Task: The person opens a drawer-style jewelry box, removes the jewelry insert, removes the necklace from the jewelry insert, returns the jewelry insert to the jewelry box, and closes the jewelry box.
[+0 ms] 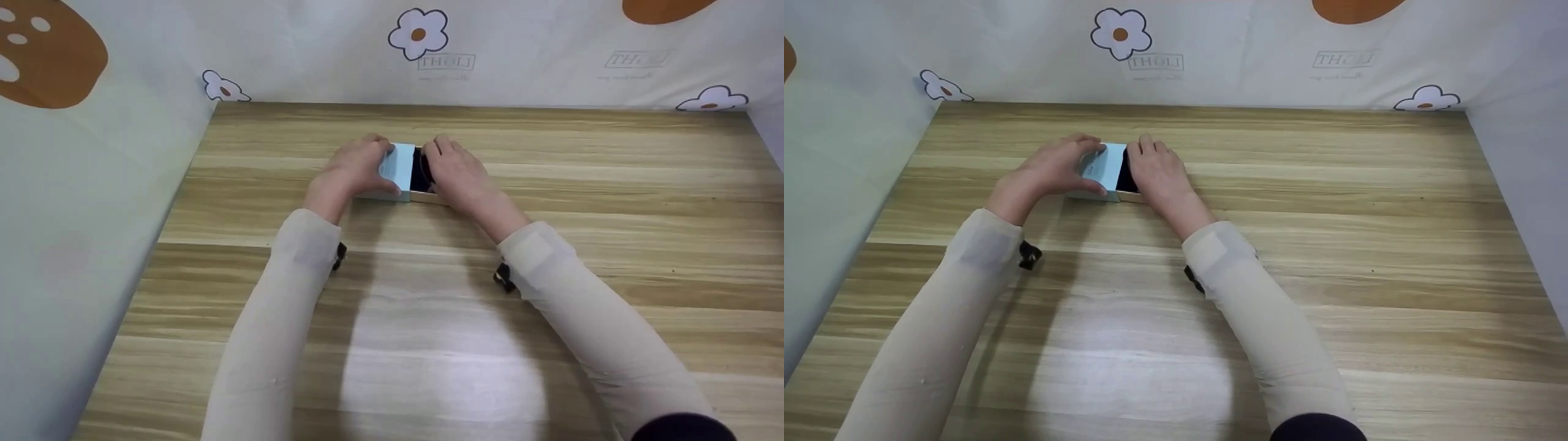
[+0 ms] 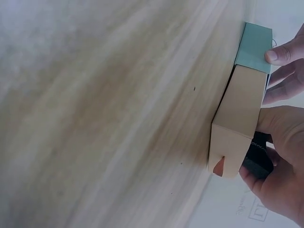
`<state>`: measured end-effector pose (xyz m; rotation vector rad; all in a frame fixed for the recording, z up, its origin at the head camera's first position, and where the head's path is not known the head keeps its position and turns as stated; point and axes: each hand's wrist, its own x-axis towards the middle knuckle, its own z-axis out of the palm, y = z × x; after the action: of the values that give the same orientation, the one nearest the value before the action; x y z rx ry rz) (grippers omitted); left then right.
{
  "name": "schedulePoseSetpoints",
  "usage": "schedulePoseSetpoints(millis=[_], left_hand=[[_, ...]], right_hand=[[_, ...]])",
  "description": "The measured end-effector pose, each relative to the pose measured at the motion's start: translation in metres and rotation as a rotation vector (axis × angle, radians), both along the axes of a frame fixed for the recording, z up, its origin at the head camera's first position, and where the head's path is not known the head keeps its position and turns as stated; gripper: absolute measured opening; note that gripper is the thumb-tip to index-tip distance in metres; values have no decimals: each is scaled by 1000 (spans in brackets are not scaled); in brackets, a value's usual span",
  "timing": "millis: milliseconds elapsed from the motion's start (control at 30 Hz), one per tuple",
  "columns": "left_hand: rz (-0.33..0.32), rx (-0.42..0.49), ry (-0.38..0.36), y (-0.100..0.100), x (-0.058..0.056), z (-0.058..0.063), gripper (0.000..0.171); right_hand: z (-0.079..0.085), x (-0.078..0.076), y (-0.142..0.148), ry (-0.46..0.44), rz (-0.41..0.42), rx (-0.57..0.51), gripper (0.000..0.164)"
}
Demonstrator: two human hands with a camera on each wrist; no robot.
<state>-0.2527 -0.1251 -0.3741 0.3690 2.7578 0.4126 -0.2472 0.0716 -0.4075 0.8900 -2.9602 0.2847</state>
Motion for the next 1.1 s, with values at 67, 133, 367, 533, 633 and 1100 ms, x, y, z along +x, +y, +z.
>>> schedulePoseSetpoints(millis=[67, 133, 367, 533, 633, 1100], left_hand=[[3, 0, -4, 0, 0, 0, 83], [5, 3, -5, 0, 0, 0, 83], [8, 14, 7, -1, 1, 1, 82], [8, 19, 13, -1, 1, -2, 83], [8, 26, 9, 0, 1, -6, 82], [4, 25, 5, 4, 3, -26, 82]], right_hand=[[-1, 1, 0, -5, 5, -15, 42], [-1, 1, 0, -17, 6, -31, 41], [3, -7, 6, -204, 6, -185, 50], [4, -14, 13, -401, -23, -355, 51], [2, -14, 15, -444, -54, -447, 41], [-10, -19, 22, -590, -221, -773, 37]])
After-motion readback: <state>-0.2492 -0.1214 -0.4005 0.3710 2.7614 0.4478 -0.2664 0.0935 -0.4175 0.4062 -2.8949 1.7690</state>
